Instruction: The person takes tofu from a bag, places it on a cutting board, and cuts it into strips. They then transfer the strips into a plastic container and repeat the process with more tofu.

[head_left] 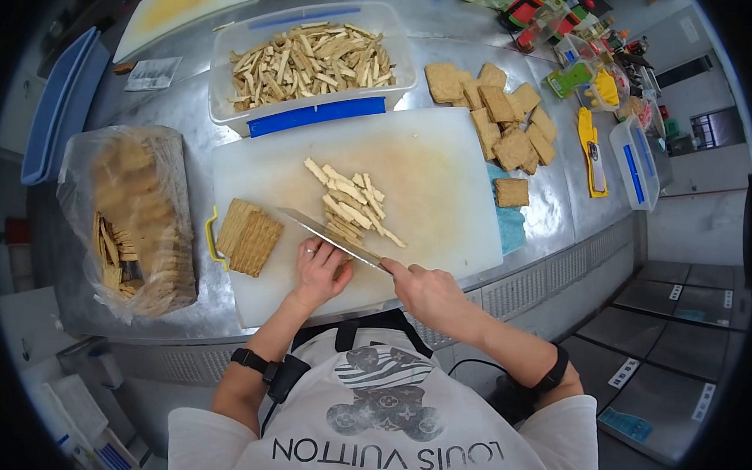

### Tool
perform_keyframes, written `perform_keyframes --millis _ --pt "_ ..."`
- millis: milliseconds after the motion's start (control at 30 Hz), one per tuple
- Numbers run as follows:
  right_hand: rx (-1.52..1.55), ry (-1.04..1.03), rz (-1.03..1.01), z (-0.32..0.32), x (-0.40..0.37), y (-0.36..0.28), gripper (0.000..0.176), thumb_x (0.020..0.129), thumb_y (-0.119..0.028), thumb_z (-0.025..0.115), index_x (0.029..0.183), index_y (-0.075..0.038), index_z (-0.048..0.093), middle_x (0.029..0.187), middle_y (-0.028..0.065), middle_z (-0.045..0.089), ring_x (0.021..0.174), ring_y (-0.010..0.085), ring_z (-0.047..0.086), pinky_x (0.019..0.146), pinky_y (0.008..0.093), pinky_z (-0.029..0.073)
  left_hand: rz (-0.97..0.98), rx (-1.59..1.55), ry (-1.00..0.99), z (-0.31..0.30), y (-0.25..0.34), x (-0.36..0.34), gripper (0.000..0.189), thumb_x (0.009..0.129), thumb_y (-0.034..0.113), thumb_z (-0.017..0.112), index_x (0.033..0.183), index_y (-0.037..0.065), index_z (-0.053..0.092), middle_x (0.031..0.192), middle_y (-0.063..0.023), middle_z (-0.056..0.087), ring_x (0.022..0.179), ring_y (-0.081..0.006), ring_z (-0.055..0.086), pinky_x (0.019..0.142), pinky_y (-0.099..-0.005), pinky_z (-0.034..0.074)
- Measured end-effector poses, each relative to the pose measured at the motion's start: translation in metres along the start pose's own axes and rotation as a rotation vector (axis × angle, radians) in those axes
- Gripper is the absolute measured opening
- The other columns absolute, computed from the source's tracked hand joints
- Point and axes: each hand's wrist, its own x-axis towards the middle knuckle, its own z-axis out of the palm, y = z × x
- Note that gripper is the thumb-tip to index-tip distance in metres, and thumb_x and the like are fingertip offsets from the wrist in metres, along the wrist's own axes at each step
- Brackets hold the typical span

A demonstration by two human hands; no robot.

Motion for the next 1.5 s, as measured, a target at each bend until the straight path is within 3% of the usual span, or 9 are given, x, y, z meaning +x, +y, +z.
perform_keyframes --millis 133,400,500,600,700,800,1033,1133,1500 --pt "0.022 0.146 -0.066 0.035 0.024 0.012 0.032 0.083 -0.007 0.051 0.115 -0.004 0.05 0.069 0.0168 0.061 0.057 0.0333 0.06 0.05 0.0417 0.049 -0.027 -0.012 0.036 0.001 -0.003 0.0 0.034 0.063 0.013 0.067 0.096 0.005 0.061 0.102 -0.0089 0.056 0.097 -0.0286 0.049 0.081 -0.0404 0.039" --pt "0.098 0.171 -0.05 0.036 0.035 0.02 0.025 0.084 -0.009 0.05 0.108 -0.004 0.051 0.065 0.0172 0.061 0.062 0.0357 0.061 0.055 0.0449 0.048 -0.045 -0.019 0.015 -0.001 -0.002 0.004 0.033 0.062 0.012 0.068 0.093 0.006 0.06 0.103 -0.0102 0.055 0.102 -0.0324 0.047 0.083 -0.0421 0.039" --pt "0.114 0.145 -0.026 0.034 0.034 0.023 0.026 0.084 -0.009 0.049 0.109 -0.004 0.051 0.066 0.0171 0.061 0.063 0.0363 0.06 0.056 0.0455 0.048 -0.175 -0.109 0.053 -0.001 -0.007 0.006 0.029 0.062 0.012 0.067 0.09 0.007 0.059 0.104 -0.0108 0.053 0.103 -0.0331 0.046 0.084 -0.0423 0.038" --pt "0.126 0.118 -0.023 0.03 0.026 0.026 0.027 0.084 -0.009 0.049 0.11 -0.006 0.051 0.068 0.0174 0.061 0.063 0.0367 0.06 0.057 0.0457 0.048 -0.269 0.022 0.055 -0.016 -0.014 0.01 0.026 0.062 0.01 0.065 0.087 0.008 0.058 0.104 -0.0111 0.052 0.102 -0.0337 0.046 0.084 -0.0431 0.039" --pt "0.138 0.131 -0.03 0.026 0.02 0.031 0.028 0.084 -0.009 0.05 0.112 -0.008 0.051 0.07 0.0176 0.061 0.063 0.0366 0.06 0.056 0.0456 0.048 -0.143 0.272 0.029 -0.034 -0.014 0.013 0.03 0.061 0.012 0.067 0.09 0.008 0.058 0.104 -0.01 0.052 0.099 -0.0326 0.046 0.083 -0.0432 0.04" --pt "0.116 0.147 -0.025 0.026 0.02 0.032 0.03 0.083 -0.009 0.051 0.113 -0.008 0.052 0.071 0.0175 0.061 0.062 0.0366 0.06 0.055 0.0454 0.048 0.039 0.035 -0.109 -0.024 -0.003 0.0 0.033 0.065 0.015 0.068 0.096 0.009 0.059 0.105 -0.0088 0.052 0.099 -0.0304 0.047 0.084 -0.0423 0.04" --pt "0.062 0.212 0.063 0.016 0.018 0.049 0.031 0.083 -0.009 0.053 0.114 -0.009 0.052 0.069 0.0165 0.06 0.059 0.0367 0.059 0.055 0.045 0.049 0.047 -0.036 -0.143 0.005 -0.002 0.018 0.033 0.068 0.013 0.067 0.1 0.009 0.059 0.107 -0.0078 0.054 0.099 -0.0289 0.049 0.081 -0.0396 0.043" --pt "0.066 0.207 0.005 0.02 0.014 0.045 0.032 0.083 -0.009 0.052 0.115 -0.009 0.052 0.068 0.0165 0.06 0.059 0.0365 0.06 0.054 0.0447 0.049 0.02 -0.033 -0.133 0.012 0.0 0.027 0.034 0.068 0.014 0.067 0.1 0.008 0.059 0.108 -0.0091 0.054 0.099 -0.0293 0.049 0.081 -0.041 0.043" --pt "0.025 0.06 0.097 0.002 0.001 0.022 0.033 0.084 -0.007 0.051 0.117 -0.006 0.049 0.071 0.0174 0.06 0.061 0.0353 0.06 0.054 0.0437 0.049 0.012 -0.019 -0.151 0.015 -0.002 0.032 0.038 0.063 0.015 0.064 0.1 0.007 0.06 0.106 -0.0115 0.054 0.099 -0.0303 0.048 0.08 -0.0423 0.043"
